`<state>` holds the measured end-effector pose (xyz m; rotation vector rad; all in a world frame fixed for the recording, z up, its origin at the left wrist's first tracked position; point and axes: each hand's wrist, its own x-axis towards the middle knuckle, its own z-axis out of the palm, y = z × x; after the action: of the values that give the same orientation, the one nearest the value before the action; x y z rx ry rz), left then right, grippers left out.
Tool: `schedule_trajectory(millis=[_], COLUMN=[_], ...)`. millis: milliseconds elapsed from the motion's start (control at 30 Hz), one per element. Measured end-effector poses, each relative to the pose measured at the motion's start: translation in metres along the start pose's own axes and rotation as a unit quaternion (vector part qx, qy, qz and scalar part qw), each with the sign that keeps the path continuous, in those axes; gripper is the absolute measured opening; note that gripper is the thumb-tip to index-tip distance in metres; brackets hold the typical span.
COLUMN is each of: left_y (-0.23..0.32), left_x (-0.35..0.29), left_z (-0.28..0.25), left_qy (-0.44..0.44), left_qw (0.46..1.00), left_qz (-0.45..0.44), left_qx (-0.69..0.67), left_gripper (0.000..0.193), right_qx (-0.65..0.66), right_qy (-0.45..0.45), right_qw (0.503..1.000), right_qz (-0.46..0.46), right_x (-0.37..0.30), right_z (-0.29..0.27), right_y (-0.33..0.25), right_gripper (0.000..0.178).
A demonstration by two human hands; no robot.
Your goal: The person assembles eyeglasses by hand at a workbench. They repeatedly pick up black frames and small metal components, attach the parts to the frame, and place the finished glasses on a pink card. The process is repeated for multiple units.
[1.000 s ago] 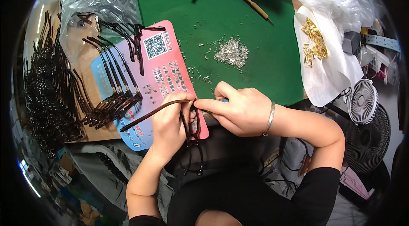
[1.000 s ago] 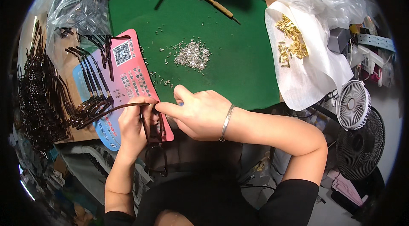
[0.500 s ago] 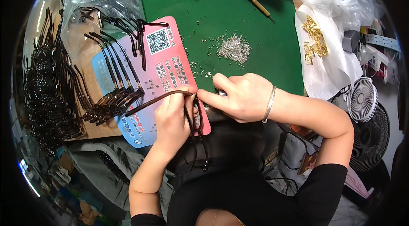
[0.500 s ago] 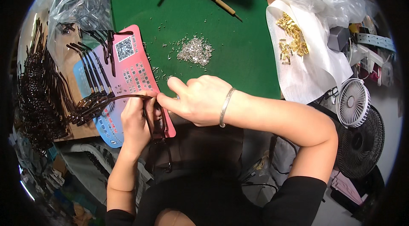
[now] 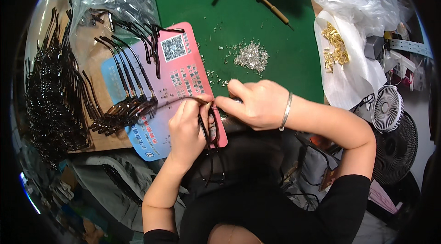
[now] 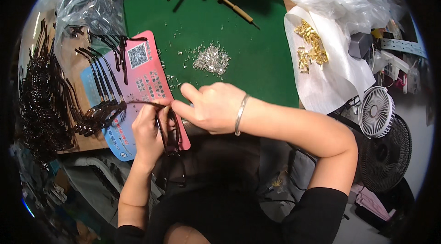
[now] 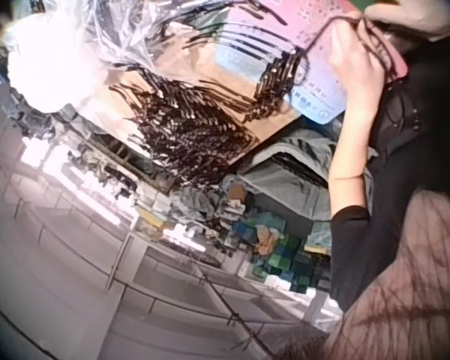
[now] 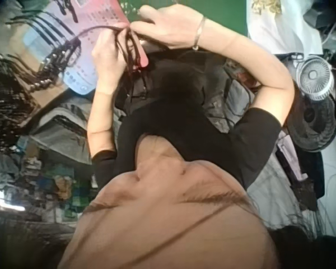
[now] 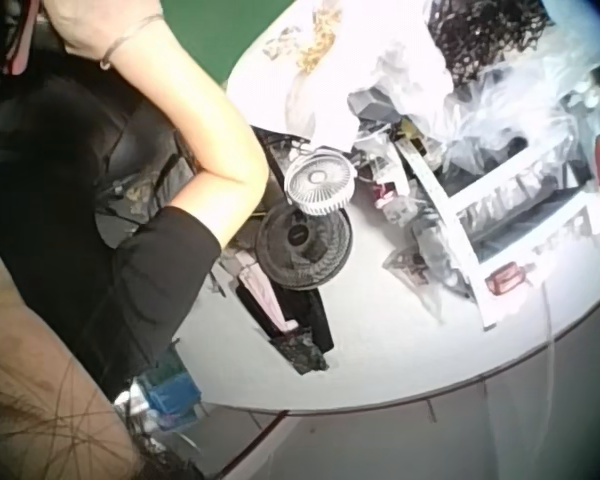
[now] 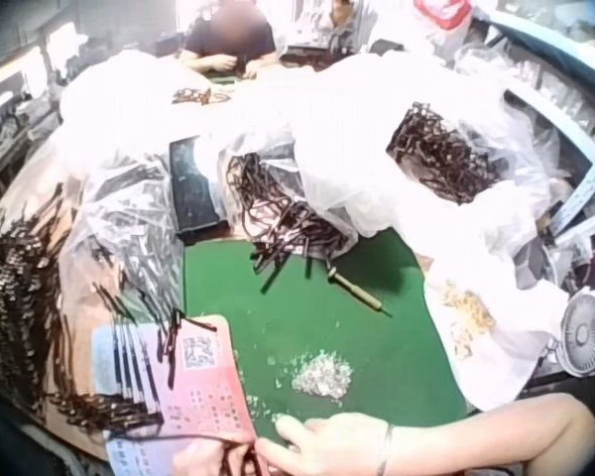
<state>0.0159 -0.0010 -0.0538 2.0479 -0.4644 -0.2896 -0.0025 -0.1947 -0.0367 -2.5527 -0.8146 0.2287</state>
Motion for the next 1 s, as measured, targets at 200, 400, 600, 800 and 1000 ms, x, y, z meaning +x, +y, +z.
schedule_trajectory(millis=[200, 400, 600, 800, 1000], left_y=[0.000, -0.007, -0.001, -0.024, -0.028], left_x=[0.038, 0.035, -0.006, -0.032, -0.030], left_z=[-0.011, -0.021, -0.042, -0.040, -0.045], left_qy=[0.164, 0.133, 0.048, 0.063, 0.108], left_qw=[0.983, 0.990, 0.998, 0.992, 0.988], left_qz=[0.081, 0.035, -0.026, -0.030, 0.069], left_qx=[0.013, 0.022, 0.023, -0.104, 0.086], left_gripper=[0.011, 0.031, 0.030, 0.018, 0.024], right_qx=[0.062, 0.042, 0.044, -0.034, -0.085], right_qy=[0.030, 0.012, 0.035, 0.095, 0.099], right_qw=[0.991, 0.984, 0.981, 0.978, 0.979], right_qz=[0.117, 0.173, 0.184, 0.184, 0.156], right_x=[-0.020, -0.023, -0.029, -0.025, -0.020], right_z=[-0.012, -0.019, -0.022, -0.005, 0.001], right_y=[-0.008, -0.016, -0.009, -0.013, -0.014], right_gripper=[0.041, 0.049, 0.038, 0.038, 0.045])
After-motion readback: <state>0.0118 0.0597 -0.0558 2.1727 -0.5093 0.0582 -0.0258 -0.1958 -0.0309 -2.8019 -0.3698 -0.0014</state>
